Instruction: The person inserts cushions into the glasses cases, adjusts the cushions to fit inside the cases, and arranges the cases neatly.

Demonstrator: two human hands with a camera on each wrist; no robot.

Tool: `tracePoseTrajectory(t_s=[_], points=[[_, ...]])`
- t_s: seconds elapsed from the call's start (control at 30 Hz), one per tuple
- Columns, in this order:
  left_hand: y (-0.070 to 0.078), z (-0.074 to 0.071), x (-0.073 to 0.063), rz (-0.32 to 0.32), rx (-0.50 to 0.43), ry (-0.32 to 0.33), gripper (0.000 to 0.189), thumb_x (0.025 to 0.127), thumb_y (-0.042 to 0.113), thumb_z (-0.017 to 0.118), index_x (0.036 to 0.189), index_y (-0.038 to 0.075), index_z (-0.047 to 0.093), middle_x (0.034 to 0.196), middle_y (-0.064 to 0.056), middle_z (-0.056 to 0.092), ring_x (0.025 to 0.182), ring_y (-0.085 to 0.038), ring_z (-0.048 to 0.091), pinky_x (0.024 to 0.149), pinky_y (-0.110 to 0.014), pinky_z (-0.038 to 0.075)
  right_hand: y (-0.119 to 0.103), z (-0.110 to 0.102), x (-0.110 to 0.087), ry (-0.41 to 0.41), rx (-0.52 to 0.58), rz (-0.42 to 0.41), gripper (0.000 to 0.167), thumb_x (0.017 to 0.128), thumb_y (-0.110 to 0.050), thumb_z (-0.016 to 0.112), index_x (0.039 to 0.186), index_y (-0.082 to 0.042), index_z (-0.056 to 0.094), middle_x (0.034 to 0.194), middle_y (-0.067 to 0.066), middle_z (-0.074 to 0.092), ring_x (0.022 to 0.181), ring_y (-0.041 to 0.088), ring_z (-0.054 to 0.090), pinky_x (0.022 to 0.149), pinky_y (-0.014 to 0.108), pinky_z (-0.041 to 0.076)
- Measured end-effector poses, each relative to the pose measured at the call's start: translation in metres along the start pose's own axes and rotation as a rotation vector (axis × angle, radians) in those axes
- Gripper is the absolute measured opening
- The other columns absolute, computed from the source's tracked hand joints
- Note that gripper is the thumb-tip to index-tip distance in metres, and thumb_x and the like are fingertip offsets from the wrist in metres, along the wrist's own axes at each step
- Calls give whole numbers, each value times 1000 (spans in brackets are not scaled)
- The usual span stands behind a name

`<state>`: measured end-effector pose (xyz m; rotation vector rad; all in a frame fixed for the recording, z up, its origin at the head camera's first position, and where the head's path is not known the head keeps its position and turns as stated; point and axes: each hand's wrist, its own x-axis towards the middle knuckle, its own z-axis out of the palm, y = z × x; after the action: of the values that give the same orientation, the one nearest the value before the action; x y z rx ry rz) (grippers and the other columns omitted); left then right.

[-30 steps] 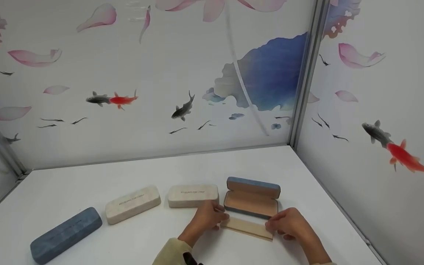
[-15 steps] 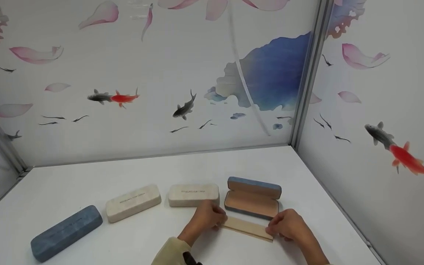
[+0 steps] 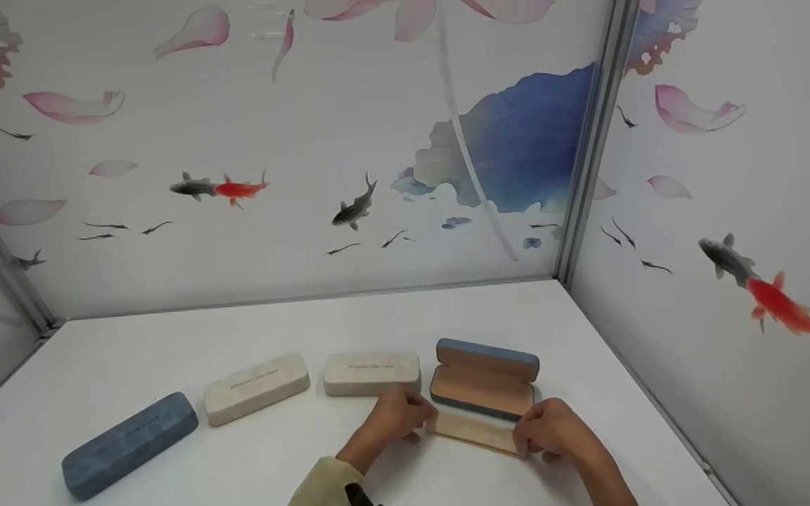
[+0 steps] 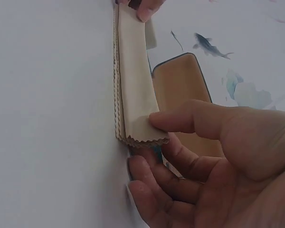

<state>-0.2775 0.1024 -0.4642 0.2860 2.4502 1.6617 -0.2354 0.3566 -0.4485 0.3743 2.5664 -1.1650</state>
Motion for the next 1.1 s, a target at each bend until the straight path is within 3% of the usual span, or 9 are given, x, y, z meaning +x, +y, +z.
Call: tracePoseTrajectory(t_s=[0.17, 0.27, 0.4, 0.5, 0.7, 1.1], points=[[0, 0, 1, -96, -39, 9, 10, 89, 5, 68, 79, 5, 67, 71, 2, 56, 63, -10, 57, 55, -23, 53, -2, 2, -2, 20, 55, -14, 6, 84, -12, 64, 87, -6, 66, 73, 0, 63, 70, 13, 60, 62, 26, 53], [0, 0, 4, -155, -135, 10, 6, 91, 8, 67, 88, 3, 70, 79, -1, 62, 69, -11, 63, 60, -25, 57, -2, 2, -2, 31, 98, -53, 10, 88, -14, 64, 89, -5, 65, 78, 0, 65, 73, 13, 62, 65, 28, 57], [-1, 0, 8, -177, -317, -4, 10, 91, 6, 66, 99, 0, 69, 88, -5, 66, 73, -12, 69, 68, -29, 62, -2, -3, -2, 41, 164, -115, 19, 93, -19, 65, 98, -1, 65, 85, 0, 67, 79, 13, 64, 72, 33, 60], [-2, 0, 11, -168, -390, 10, 15, 90, 4, 68, 104, -3, 69, 90, -8, 69, 72, -12, 68, 70, -31, 62, -3, -7, -3, 39, 196, -145, 28, 94, -22, 67, 107, 3, 65, 89, 1, 68, 83, 13, 66, 75, 35, 61], [7, -3, 17, -146, -379, 69, 20, 89, 1, 71, 108, -5, 72, 93, -10, 74, 73, -12, 70, 70, -29, 62, -7, -11, -3, 64, 202, -162, 38, 94, -26, 69, 115, 6, 65, 91, 2, 70, 84, 14, 68, 77, 36, 62], [26, -6, 32, -158, -298, 157, 13, 85, -5, 72, 95, 0, 77, 94, -8, 74, 73, -13, 70, 67, -27, 61, -12, -15, 3, 90, 269, -126, 38, 93, -24, 72, 113, 9, 66, 89, 1, 71, 82, 12, 68, 76, 32, 62]])
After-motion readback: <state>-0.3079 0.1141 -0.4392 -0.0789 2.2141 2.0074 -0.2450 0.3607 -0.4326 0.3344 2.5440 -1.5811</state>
